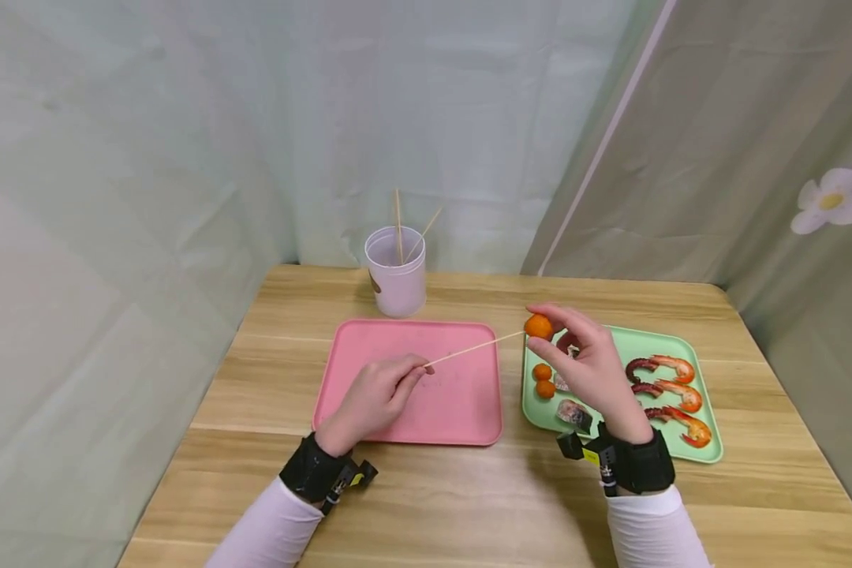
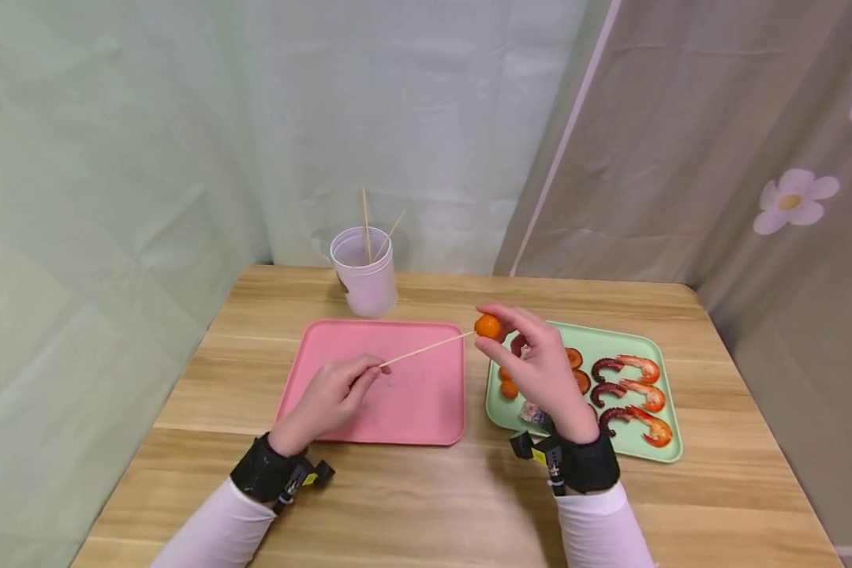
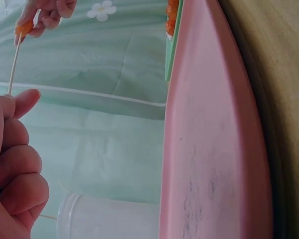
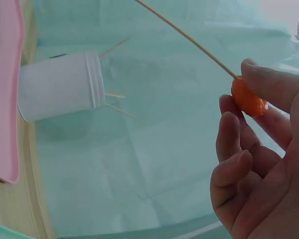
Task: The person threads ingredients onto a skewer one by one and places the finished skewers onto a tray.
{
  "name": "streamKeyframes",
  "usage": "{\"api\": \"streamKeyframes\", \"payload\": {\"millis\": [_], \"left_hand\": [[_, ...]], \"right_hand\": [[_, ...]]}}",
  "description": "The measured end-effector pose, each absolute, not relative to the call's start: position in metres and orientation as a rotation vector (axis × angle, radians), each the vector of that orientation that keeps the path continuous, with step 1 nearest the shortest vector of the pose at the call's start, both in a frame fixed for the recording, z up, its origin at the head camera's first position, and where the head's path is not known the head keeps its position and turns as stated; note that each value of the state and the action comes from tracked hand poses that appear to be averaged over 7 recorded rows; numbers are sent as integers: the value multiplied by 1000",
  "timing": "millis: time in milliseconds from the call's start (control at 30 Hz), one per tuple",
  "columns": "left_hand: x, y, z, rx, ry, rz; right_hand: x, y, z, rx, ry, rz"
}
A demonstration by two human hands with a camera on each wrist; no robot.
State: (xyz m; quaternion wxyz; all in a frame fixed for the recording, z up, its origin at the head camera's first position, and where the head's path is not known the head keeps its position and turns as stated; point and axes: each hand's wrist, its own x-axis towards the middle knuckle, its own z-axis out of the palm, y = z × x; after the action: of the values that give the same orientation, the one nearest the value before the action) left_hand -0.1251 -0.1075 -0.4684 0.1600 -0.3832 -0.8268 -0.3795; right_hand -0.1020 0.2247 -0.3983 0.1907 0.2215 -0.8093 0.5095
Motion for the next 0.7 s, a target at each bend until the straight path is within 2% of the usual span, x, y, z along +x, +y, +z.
{"api": "streamKeyframes", "payload": {"millis": [133, 400, 700], "left_hand": [[-125, -107, -471, -1101, -2359, -1120], [-129, -105, -474, -985, -2334, -1188], [-119, -95, -476, -1057, -2293, -1350]], "right_hand": [[-101, 219, -399, 699, -2292, 1432], [-100, 216, -396, 632, -2276, 1523], [-91, 216, -394, 624, -2245, 1817]]}}
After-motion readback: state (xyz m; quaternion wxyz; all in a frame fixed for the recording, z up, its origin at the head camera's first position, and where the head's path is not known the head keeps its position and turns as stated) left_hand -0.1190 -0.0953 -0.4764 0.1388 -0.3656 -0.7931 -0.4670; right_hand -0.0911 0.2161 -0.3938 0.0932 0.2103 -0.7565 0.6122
